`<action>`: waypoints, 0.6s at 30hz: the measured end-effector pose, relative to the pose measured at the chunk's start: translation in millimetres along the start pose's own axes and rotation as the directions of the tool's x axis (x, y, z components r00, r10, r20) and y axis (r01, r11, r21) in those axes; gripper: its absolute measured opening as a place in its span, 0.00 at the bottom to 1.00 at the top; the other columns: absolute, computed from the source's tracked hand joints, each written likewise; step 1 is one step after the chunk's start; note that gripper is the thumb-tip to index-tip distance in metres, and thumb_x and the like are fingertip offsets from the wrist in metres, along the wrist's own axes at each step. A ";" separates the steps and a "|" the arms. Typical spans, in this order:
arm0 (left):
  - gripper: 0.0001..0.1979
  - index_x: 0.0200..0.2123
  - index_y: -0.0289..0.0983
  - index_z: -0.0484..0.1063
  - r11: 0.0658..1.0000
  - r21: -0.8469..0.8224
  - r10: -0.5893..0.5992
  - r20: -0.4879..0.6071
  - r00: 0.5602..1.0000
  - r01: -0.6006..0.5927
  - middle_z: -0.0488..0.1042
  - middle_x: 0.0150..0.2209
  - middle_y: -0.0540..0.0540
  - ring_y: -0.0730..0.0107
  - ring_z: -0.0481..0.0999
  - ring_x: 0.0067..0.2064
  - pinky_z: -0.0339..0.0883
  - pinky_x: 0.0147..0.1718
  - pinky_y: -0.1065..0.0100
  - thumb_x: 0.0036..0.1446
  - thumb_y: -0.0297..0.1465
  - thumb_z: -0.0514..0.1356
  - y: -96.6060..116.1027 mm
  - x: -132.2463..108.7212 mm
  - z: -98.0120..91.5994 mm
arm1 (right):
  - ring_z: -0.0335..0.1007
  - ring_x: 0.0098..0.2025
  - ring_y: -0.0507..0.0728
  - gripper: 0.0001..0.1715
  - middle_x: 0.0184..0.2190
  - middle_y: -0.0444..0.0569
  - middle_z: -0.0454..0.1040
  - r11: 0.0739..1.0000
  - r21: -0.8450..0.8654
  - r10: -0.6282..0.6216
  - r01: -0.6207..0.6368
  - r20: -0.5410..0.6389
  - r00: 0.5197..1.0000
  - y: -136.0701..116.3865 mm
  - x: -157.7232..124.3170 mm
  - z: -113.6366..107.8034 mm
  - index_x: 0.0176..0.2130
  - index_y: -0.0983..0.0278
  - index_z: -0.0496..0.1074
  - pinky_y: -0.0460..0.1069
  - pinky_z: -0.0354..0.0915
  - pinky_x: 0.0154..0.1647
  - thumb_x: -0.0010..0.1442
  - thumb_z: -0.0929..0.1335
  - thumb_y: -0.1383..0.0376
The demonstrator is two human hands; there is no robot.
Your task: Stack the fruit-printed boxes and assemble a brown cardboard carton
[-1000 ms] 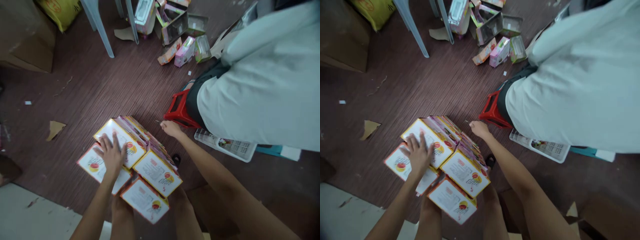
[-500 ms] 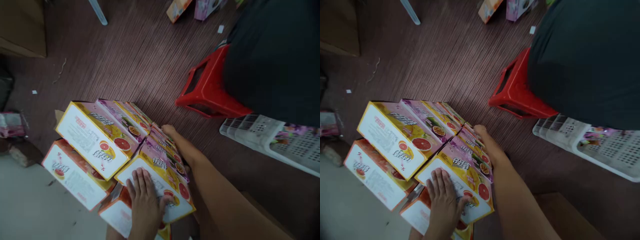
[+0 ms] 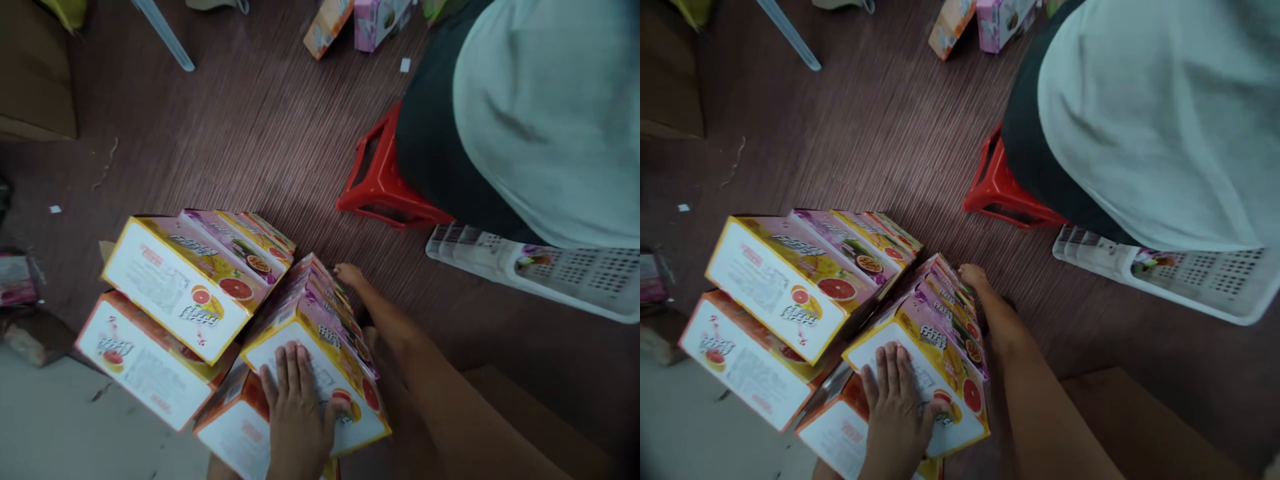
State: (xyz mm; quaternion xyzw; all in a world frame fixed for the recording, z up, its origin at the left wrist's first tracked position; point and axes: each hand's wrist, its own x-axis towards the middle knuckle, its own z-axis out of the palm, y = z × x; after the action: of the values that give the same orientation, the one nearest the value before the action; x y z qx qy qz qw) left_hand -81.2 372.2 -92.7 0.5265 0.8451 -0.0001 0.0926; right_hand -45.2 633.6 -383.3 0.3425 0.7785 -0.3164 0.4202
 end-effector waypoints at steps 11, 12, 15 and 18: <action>0.55 0.71 0.21 0.32 0.999 0.050 0.001 -0.004 1.000 -0.001 0.40 0.71 0.26 0.43 0.34 0.73 0.27 0.69 0.45 0.58 0.54 0.53 2.2 0.7 4.8 | 0.75 0.51 0.62 0.20 0.49 0.63 0.77 0.999 -0.011 0.043 -0.042 0.118 0.992 19.7 -38.8 49.4 0.52 0.65 0.77 0.49 0.68 0.48 0.64 0.64 0.64; 0.54 0.71 0.22 0.32 0.999 0.047 -0.007 -0.003 1.000 0.007 0.40 0.71 0.27 0.44 0.34 0.73 0.27 0.69 0.44 0.59 0.54 0.52 2.9 1.0 4.3 | 0.74 0.52 0.62 0.21 0.50 0.62 0.77 0.998 -0.018 0.055 -0.053 0.122 0.991 28.5 -50.6 54.8 0.53 0.64 0.77 0.50 0.68 0.49 0.63 0.65 0.64; 0.50 0.71 0.24 0.30 0.998 0.028 -0.048 0.013 0.999 0.048 0.42 0.71 0.27 0.46 0.33 0.73 0.30 0.68 0.42 0.62 0.52 0.50 5.2 1.6 2.8 | 0.72 0.55 0.62 0.22 0.52 0.61 0.75 0.997 -0.022 0.080 -0.079 0.095 0.992 41.0 -62.6 47.5 0.55 0.63 0.75 0.53 0.67 0.53 0.64 0.63 0.63; 0.50 0.71 0.23 0.29 0.999 0.007 -0.043 0.014 0.999 0.043 0.39 0.71 0.26 0.46 0.32 0.73 0.30 0.68 0.42 0.63 0.52 0.50 7.0 2.2 1.6 | 0.71 0.57 0.61 0.25 0.55 0.59 0.73 0.998 0.001 0.057 -0.057 0.038 0.998 25.6 -41.1 15.6 0.56 0.63 0.74 0.52 0.67 0.54 0.68 0.57 0.63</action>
State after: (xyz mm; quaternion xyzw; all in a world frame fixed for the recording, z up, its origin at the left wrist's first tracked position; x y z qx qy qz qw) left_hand -75.6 377.1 -94.0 0.5086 0.8555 -0.0085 0.0966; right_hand -1.0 624.9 -359.7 0.3590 0.7601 -0.3117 0.4431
